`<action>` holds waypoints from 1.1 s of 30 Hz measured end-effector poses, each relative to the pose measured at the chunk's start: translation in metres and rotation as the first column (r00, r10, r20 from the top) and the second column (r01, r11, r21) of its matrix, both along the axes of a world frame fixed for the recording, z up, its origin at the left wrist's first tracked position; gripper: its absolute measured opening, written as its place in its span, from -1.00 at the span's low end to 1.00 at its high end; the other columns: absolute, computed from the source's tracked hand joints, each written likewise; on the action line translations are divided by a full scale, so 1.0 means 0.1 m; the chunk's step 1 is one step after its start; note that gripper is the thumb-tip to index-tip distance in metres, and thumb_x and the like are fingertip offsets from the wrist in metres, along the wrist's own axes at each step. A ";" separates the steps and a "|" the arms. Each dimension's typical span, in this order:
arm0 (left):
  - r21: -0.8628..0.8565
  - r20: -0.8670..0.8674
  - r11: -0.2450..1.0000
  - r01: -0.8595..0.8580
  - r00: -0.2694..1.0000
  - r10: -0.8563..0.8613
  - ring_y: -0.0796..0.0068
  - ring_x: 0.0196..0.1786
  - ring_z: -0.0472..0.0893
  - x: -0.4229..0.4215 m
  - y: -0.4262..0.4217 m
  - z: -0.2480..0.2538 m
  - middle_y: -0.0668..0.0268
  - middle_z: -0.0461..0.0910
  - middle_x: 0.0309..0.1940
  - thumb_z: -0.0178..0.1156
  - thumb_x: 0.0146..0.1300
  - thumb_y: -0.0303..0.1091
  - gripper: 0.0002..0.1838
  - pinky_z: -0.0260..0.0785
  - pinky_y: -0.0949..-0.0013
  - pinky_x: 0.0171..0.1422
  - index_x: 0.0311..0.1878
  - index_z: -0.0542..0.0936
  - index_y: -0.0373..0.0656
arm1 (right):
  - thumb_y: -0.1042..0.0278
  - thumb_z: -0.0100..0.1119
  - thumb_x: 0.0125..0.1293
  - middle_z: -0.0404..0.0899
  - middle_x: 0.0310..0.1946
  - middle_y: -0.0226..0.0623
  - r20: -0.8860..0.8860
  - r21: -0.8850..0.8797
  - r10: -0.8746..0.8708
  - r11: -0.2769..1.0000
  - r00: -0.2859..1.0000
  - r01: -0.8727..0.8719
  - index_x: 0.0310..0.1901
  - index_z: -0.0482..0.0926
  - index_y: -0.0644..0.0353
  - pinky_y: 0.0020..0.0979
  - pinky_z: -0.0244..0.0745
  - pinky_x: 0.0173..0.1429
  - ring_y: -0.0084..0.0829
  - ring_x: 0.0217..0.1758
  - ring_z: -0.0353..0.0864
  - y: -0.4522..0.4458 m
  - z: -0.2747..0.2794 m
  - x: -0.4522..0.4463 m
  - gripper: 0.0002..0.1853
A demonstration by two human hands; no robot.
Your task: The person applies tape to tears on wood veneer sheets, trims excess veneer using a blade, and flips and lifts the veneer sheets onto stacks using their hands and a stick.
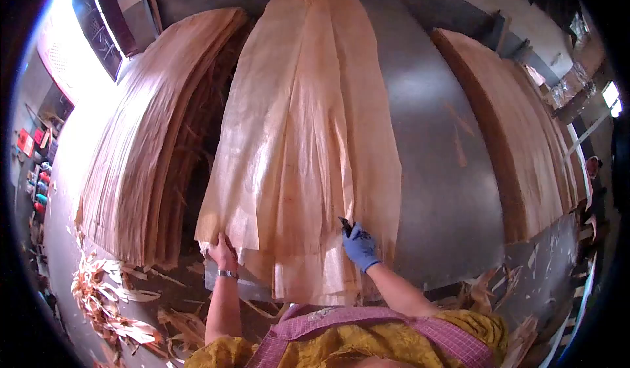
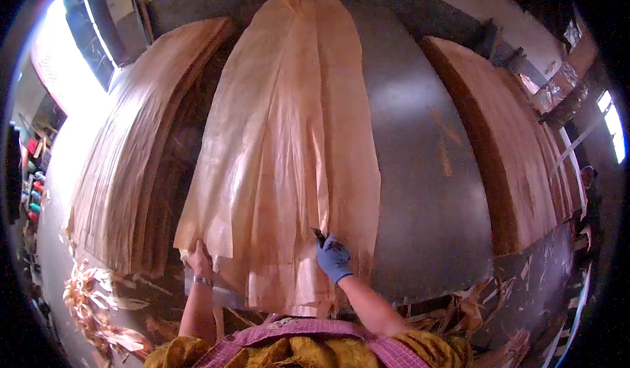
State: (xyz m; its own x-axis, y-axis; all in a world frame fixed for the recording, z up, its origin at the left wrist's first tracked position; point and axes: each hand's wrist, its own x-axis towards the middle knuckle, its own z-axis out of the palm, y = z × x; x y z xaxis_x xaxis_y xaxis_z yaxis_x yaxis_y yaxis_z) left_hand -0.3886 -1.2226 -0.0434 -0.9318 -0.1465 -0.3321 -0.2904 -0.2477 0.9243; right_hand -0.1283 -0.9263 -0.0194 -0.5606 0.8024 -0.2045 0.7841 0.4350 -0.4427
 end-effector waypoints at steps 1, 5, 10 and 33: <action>-0.101 0.014 0.994 0.047 0.999 -0.046 0.63 -0.47 0.55 -0.01 0.07 0.31 0.40 0.59 -0.43 0.22 0.33 -0.43 -0.83 0.40 0.58 -0.47 -0.06 0.61 -0.23 | -0.09 0.07 0.33 0.64 -0.31 0.12 -0.003 -0.008 -0.002 1.000 1.000 0.001 -0.13 0.50 0.24 0.08 0.50 -0.14 0.15 -0.21 0.64 0.00 0.04 -0.15 -0.54; -0.285 0.041 0.955 0.085 0.996 -0.076 0.63 -0.48 0.52 -0.68 0.19 0.41 0.44 0.59 -0.43 0.30 0.30 -0.32 -0.78 0.38 0.51 -0.44 -0.10 0.64 -0.26 | -0.08 0.07 0.34 0.65 -0.32 0.12 -0.120 0.044 0.029 0.999 0.992 -0.024 -0.15 0.51 0.26 0.06 0.51 -0.13 0.12 -0.22 0.65 0.09 0.17 -0.88 -0.54; -0.113 -0.117 0.992 0.049 0.991 -0.062 0.54 -0.24 0.58 -1.04 -0.29 -0.34 0.35 0.63 -0.22 0.32 0.28 -0.37 -0.70 0.50 0.45 -0.17 -0.01 0.61 -0.36 | -0.10 0.06 0.35 0.66 -0.33 0.09 -0.040 0.038 0.058 0.998 0.998 -0.056 -0.15 0.52 0.23 0.05 0.51 -0.12 0.11 -0.21 0.66 -0.06 -0.04 -0.80 -0.55; 0.062 0.092 0.998 0.014 0.996 -0.019 0.49 -0.28 0.64 -1.24 -0.51 -0.50 0.29 0.64 -0.21 0.26 0.23 -0.59 -0.76 0.55 0.47 -0.21 -0.02 0.59 -0.31 | -0.12 0.17 0.30 0.66 -0.41 0.01 -0.271 0.180 -0.012 0.982 0.963 0.063 -0.20 0.54 0.21 0.03 0.51 -0.20 0.08 -0.31 0.66 0.00 0.12 -0.72 -0.54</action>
